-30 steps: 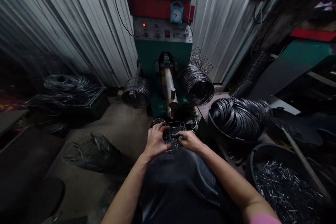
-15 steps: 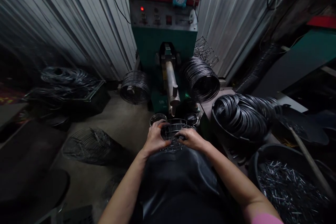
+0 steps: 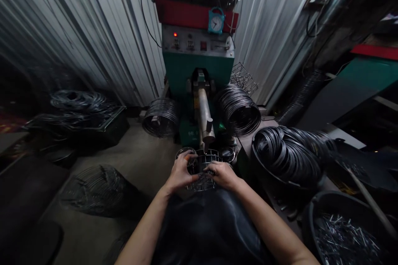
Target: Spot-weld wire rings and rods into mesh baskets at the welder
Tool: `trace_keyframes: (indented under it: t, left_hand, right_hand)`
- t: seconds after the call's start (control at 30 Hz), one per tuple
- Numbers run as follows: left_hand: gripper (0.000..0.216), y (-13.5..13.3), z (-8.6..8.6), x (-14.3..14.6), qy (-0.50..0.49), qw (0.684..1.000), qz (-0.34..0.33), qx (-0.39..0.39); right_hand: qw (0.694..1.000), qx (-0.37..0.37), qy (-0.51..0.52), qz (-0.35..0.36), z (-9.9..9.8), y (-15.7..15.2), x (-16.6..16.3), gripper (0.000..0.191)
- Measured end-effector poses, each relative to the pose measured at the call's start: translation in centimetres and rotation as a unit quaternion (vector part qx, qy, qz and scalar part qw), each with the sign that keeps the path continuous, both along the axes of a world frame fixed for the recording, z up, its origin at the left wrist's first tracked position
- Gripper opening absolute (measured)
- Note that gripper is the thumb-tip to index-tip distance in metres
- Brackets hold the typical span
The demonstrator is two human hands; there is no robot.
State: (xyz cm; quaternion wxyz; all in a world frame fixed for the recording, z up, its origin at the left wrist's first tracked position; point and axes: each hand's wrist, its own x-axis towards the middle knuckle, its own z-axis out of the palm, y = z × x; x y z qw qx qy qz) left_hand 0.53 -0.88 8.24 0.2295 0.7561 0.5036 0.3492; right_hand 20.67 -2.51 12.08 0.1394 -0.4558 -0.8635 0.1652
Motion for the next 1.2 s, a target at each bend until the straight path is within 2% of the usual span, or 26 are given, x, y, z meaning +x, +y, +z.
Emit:
trace_keyframes:
  t: [0.2,0.47,0.53,0.6,0.63,0.7,0.8,0.87,0.9,0.97,1.2]
  left_hand:
    - [0.056,0.9,1.0,0.2,-0.014,1.000,-0.010,-0.023]
    - [0.055,2.3,0.5,0.8,-0.002,0.999,0.053,-0.014]
    - [0.054,2.8,0.3,0.8,-0.017,0.998,0.049,-0.022]
    - [0.056,2.9,0.3,0.8,-0.023,0.998,0.049,-0.020]
    - [0.058,2.8,0.4,0.8,-0.019,0.998,0.053,-0.017]
    - [0.060,2.5,0.5,0.9,-0.005,0.998,0.066,-0.009]
    - [0.059,2.4,0.6,0.9,0.001,0.996,0.089,-0.004]
    - [0.057,2.7,0.5,0.8,-0.012,0.995,0.101,-0.011]
    - [0.057,2.9,0.5,0.8,-0.017,0.994,0.105,-0.018]
    - [0.059,3.4,0.6,0.7,-0.019,0.993,0.114,-0.033]
    - [0.060,4.2,0.6,0.8,-0.007,0.989,0.138,-0.048]
  right_hand:
    - [1.000,-0.002,0.020,-0.024,0.3,0.5,-0.2,0.015]
    - [0.997,0.008,-0.002,-0.073,-0.1,1.6,-0.5,0.021]
    - [0.995,0.013,0.051,-0.085,-0.4,1.7,-0.6,0.025]
    - [0.980,0.022,0.164,-0.113,-0.9,1.2,-0.4,0.031]
    - [0.961,0.019,0.235,-0.143,-1.2,0.6,-0.2,0.034]
    - [0.900,-0.030,0.371,-0.226,-2.1,-0.8,0.6,0.033]
    - [0.769,-0.216,0.499,-0.337,-3.7,-3.2,2.1,0.032]
    - [0.687,-0.320,0.542,-0.364,-4.9,-4.5,3.0,0.034]
    - [0.657,-0.348,0.556,-0.371,-5.4,-5.0,3.4,0.035]
    - [0.621,-0.363,0.577,-0.386,-6.3,-5.7,3.9,0.036]
    - [0.544,-0.377,0.635,-0.399,-7.5,-6.3,4.3,0.026]
